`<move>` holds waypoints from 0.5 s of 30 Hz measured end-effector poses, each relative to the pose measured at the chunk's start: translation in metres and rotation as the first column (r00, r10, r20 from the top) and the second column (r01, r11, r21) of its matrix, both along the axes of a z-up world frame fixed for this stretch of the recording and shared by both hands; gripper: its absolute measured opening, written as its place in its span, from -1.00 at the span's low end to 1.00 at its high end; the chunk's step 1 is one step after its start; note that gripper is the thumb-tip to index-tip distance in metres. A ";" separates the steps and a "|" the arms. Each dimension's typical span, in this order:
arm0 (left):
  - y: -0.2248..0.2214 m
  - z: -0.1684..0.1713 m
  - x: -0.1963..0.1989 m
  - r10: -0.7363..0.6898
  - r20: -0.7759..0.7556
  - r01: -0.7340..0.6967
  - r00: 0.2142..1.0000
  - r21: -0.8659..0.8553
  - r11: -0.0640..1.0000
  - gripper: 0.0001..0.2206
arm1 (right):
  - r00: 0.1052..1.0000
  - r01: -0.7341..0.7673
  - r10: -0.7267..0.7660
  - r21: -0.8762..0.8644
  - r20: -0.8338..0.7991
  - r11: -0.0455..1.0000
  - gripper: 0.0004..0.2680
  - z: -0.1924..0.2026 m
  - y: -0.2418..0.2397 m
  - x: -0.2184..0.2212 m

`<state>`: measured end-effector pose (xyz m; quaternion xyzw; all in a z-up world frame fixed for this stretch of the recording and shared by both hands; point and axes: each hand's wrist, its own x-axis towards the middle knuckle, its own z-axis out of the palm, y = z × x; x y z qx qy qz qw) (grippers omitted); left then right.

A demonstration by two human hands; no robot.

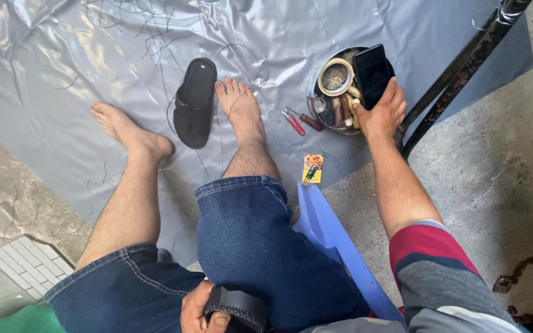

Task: Hand-stitching the sole of a black sandal using a needle and thread in a repair shop environment.

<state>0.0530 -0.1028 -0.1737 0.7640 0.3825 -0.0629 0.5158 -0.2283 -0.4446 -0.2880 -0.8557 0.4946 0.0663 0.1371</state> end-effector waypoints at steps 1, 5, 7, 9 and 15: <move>0.001 -0.002 0.001 0.006 0.006 -0.006 1.000 0.003 1.000 -0.41 | 1.000 -0.006 0.006 0.003 0.006 1.000 -0.27 0.000 -0.003 0.004; 0.009 -0.016 0.003 0.029 0.013 -0.028 0.999 -0.038 0.999 -0.41 | 0.995 -0.015 0.013 -0.019 -0.098 1.000 -0.30 -0.004 -0.012 0.012; 0.009 -0.016 0.002 0.032 0.021 -0.031 0.999 -0.065 0.997 -0.41 | 0.990 -0.040 0.034 -0.040 -0.139 0.998 -0.31 -0.006 -0.014 0.012; 0.004 -0.006 0.001 0.020 -0.003 -0.020 1.000 -0.064 0.998 -0.41 | 0.992 -0.029 0.026 -0.027 -0.121 0.999 -0.34 -0.005 -0.019 0.014; 0.006 -0.012 0.001 0.010 0.016 -0.010 1.000 -0.019 1.000 -0.42 | 0.999 0.042 -0.041 -0.014 0.020 0.999 -0.35 -0.001 0.004 0.007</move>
